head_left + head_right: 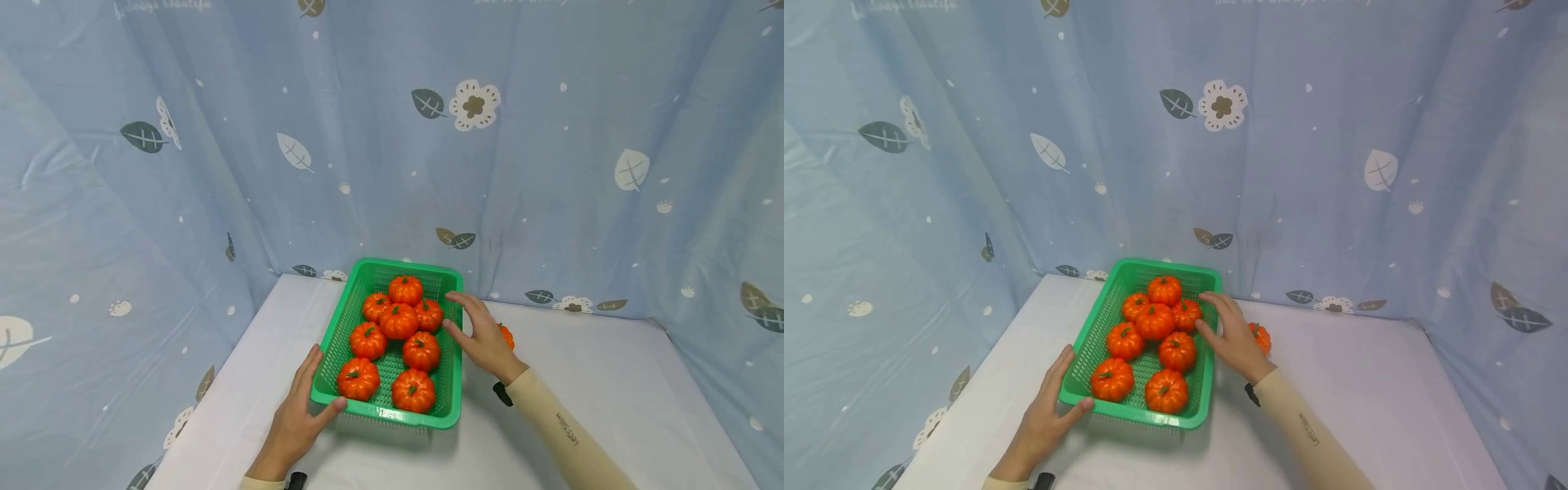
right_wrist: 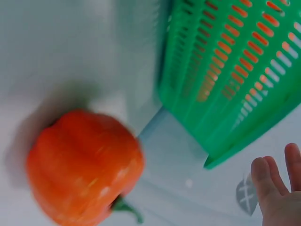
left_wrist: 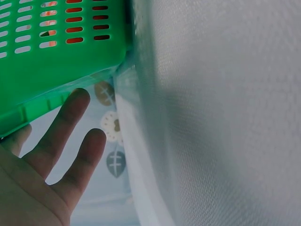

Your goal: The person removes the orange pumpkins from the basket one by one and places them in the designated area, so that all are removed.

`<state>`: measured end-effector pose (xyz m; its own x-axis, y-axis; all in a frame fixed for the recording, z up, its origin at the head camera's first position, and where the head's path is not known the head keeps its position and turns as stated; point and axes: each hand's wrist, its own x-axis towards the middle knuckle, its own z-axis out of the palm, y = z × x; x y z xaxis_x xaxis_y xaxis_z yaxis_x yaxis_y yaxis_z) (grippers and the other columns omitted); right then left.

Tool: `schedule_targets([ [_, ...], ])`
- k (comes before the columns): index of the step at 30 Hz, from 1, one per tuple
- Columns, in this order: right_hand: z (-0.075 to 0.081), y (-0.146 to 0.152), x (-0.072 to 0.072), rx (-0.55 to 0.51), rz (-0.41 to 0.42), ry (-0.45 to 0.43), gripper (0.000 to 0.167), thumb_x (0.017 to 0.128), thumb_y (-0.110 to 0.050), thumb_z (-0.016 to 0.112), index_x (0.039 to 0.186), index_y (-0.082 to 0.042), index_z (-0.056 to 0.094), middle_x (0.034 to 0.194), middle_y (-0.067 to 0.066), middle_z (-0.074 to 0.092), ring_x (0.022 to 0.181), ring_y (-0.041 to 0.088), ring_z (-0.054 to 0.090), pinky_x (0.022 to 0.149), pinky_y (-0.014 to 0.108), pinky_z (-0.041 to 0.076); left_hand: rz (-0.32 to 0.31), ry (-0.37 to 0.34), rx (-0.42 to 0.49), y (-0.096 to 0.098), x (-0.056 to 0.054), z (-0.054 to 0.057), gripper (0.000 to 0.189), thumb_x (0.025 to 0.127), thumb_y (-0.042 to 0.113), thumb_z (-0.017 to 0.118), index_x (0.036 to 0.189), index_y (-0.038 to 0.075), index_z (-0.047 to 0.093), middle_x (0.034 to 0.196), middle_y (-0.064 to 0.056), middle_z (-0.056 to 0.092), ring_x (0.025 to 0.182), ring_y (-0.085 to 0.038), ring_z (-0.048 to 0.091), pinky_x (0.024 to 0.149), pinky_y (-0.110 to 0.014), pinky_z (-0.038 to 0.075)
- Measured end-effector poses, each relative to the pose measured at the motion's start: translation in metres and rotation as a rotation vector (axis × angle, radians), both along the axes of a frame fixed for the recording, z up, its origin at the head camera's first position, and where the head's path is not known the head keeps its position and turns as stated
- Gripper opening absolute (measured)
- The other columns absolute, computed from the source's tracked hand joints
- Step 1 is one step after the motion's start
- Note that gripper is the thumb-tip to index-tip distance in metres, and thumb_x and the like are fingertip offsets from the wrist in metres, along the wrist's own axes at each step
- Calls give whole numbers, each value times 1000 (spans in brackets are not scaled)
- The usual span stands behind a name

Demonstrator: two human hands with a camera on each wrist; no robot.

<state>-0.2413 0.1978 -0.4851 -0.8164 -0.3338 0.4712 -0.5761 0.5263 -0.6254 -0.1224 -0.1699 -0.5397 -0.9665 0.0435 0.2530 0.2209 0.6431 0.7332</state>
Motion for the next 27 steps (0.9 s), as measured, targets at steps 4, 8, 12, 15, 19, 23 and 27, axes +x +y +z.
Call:
schedule_targets([
  [4, -2, 15, 5, 19, -56, -16, 55, 99, -30, 68, 150, -22, 48, 152, 3, 45, 108, 22, 57, 88, 43, 51, -2, 2, -1, -1, 0, 0, 92, 91, 39, 76, 163, 30, 20, 169, 8, 17, 151, -25, 25, 110, -64, 34],
  [8, -5, 28, 7, 33, -109, -1, 57, 97, -29, 72, 148, -16, 50, 149, 3, 48, 126, 26, 51, 104, 51, 43, -11, 9, -8, -1, 0, 0, 92, 91, 38, 76, 163, 28, 19, 169, 5, 17, 151, -28, 25, 110, -65, 34],
  [12, -7, 43, 8, 30, -150, -23, 60, 96, -30, 73, 149, -17, 48, 148, 7, 48, 137, 31, 42, 109, 61, 36, -12, 4, -10, 0, 0, 0, 92, 91, 39, 76, 163, 28, 19, 169, 9, 15, 151, -28, 25, 110, -65, 33],
  [15, -7, 55, 8, 19, -178, -59, 63, 96, -30, 73, 150, -15, 46, 150, 10, 45, 137, 34, 40, 109, 63, 34, -6, -8, 4, 0, 0, 0, 92, 91, 39, 76, 163, 30, 19, 168, 14, 13, 151, -26, 24, 110, -66, 33],
  [19, -11, 69, 6, 17, -206, -95, 66, 95, -28, 74, 151, -12, 43, 152, 13, 42, 137, 37, 39, 109, 64, 34, -2, -17, 21, 0, 0, 1, 92, 91, 40, 76, 163, 32, 20, 167, 17, 13, 151, -24, 23, 110, -66, 32],
  [23, -17, 78, 7, 34, -210, -132, 70, 94, -26, 76, 152, -7, 41, 153, 18, 40, 137, 40, 38, 108, 66, 34, 0, -13, 18, 0, 0, 1, 92, 91, 40, 77, 163, 31, 21, 168, 13, 15, 151, -25, 24, 110, -66, 32],
  [27, -24, 84, 9, 61, -238, -199, 76, 93, -27, 77, 152, -2, 38, 153, 23, 37, 136, 44, 37, 107, 68, 33, 0, -14, 18, 1, 0, 1, 92, 91, 41, 76, 163, 31, 21, 168, 12, 15, 151, -24, 24, 111, -65, 32],
])
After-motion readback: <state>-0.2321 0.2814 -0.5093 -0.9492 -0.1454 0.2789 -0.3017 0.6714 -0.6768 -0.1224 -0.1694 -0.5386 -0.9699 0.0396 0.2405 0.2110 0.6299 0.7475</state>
